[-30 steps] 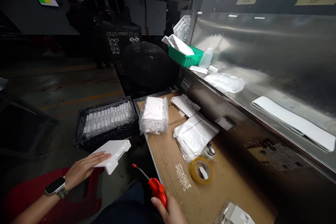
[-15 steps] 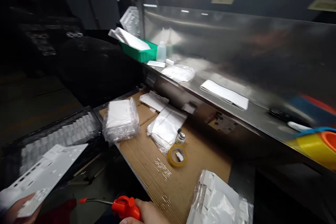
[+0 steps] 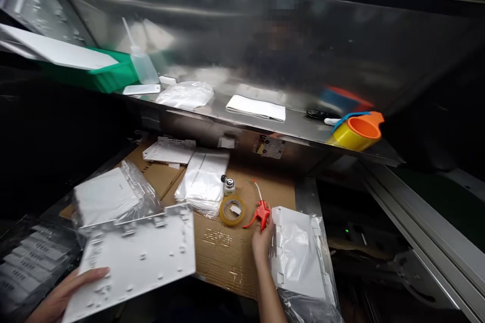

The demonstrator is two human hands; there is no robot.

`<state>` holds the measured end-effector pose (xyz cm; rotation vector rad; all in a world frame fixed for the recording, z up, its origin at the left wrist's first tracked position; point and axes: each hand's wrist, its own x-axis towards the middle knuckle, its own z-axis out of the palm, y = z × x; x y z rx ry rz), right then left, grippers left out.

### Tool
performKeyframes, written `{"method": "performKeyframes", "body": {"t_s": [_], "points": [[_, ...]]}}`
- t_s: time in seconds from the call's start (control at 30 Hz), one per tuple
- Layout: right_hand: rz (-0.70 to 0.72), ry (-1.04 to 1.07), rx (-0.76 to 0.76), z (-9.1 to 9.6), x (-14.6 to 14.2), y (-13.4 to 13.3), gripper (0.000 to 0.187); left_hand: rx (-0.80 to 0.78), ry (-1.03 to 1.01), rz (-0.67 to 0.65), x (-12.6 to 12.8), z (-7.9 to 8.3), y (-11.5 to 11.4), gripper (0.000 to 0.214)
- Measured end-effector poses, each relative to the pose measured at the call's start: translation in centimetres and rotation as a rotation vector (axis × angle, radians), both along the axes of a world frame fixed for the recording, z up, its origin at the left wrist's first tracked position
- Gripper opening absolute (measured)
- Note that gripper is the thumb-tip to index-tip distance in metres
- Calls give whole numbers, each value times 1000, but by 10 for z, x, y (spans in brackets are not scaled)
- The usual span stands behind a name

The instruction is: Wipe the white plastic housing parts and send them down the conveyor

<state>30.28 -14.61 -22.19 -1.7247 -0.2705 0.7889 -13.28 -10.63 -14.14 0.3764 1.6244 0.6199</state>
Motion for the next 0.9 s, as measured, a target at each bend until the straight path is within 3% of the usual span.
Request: {"method": "performKeyframes", "body": {"t_s": [0.07, 0.17, 0.3, 0.4, 0.5, 0.6, 0.73, 0.9], "points": [[23, 37, 43, 2, -16, -6, 78, 31, -163, -236, 33, 0, 23, 108], [146, 182, 95, 15, -49, -21, 64, 145, -293, -626, 79, -6, 53, 80], [183, 532, 162, 33, -68, -39, 68, 254, -287, -898, 127, -37, 101, 62], [-10, 719, 241, 36, -59, -58, 70, 498, -135, -949, 154, -74, 142, 49], [-226, 737, 253, 33, -48, -85, 74, 750, 78, -970, 169, -109, 176, 36], [-347, 718, 269, 30, -49, -112, 75, 891, 184, -1056, 171, -132, 195, 33], [-405, 683, 260, 30, -64, -133, 74, 959, 241, -1138, 166, -143, 212, 31], [-438, 673, 239, 34, -76, -134, 75, 907, 264, -1172, 167, -146, 237, 30]]}}
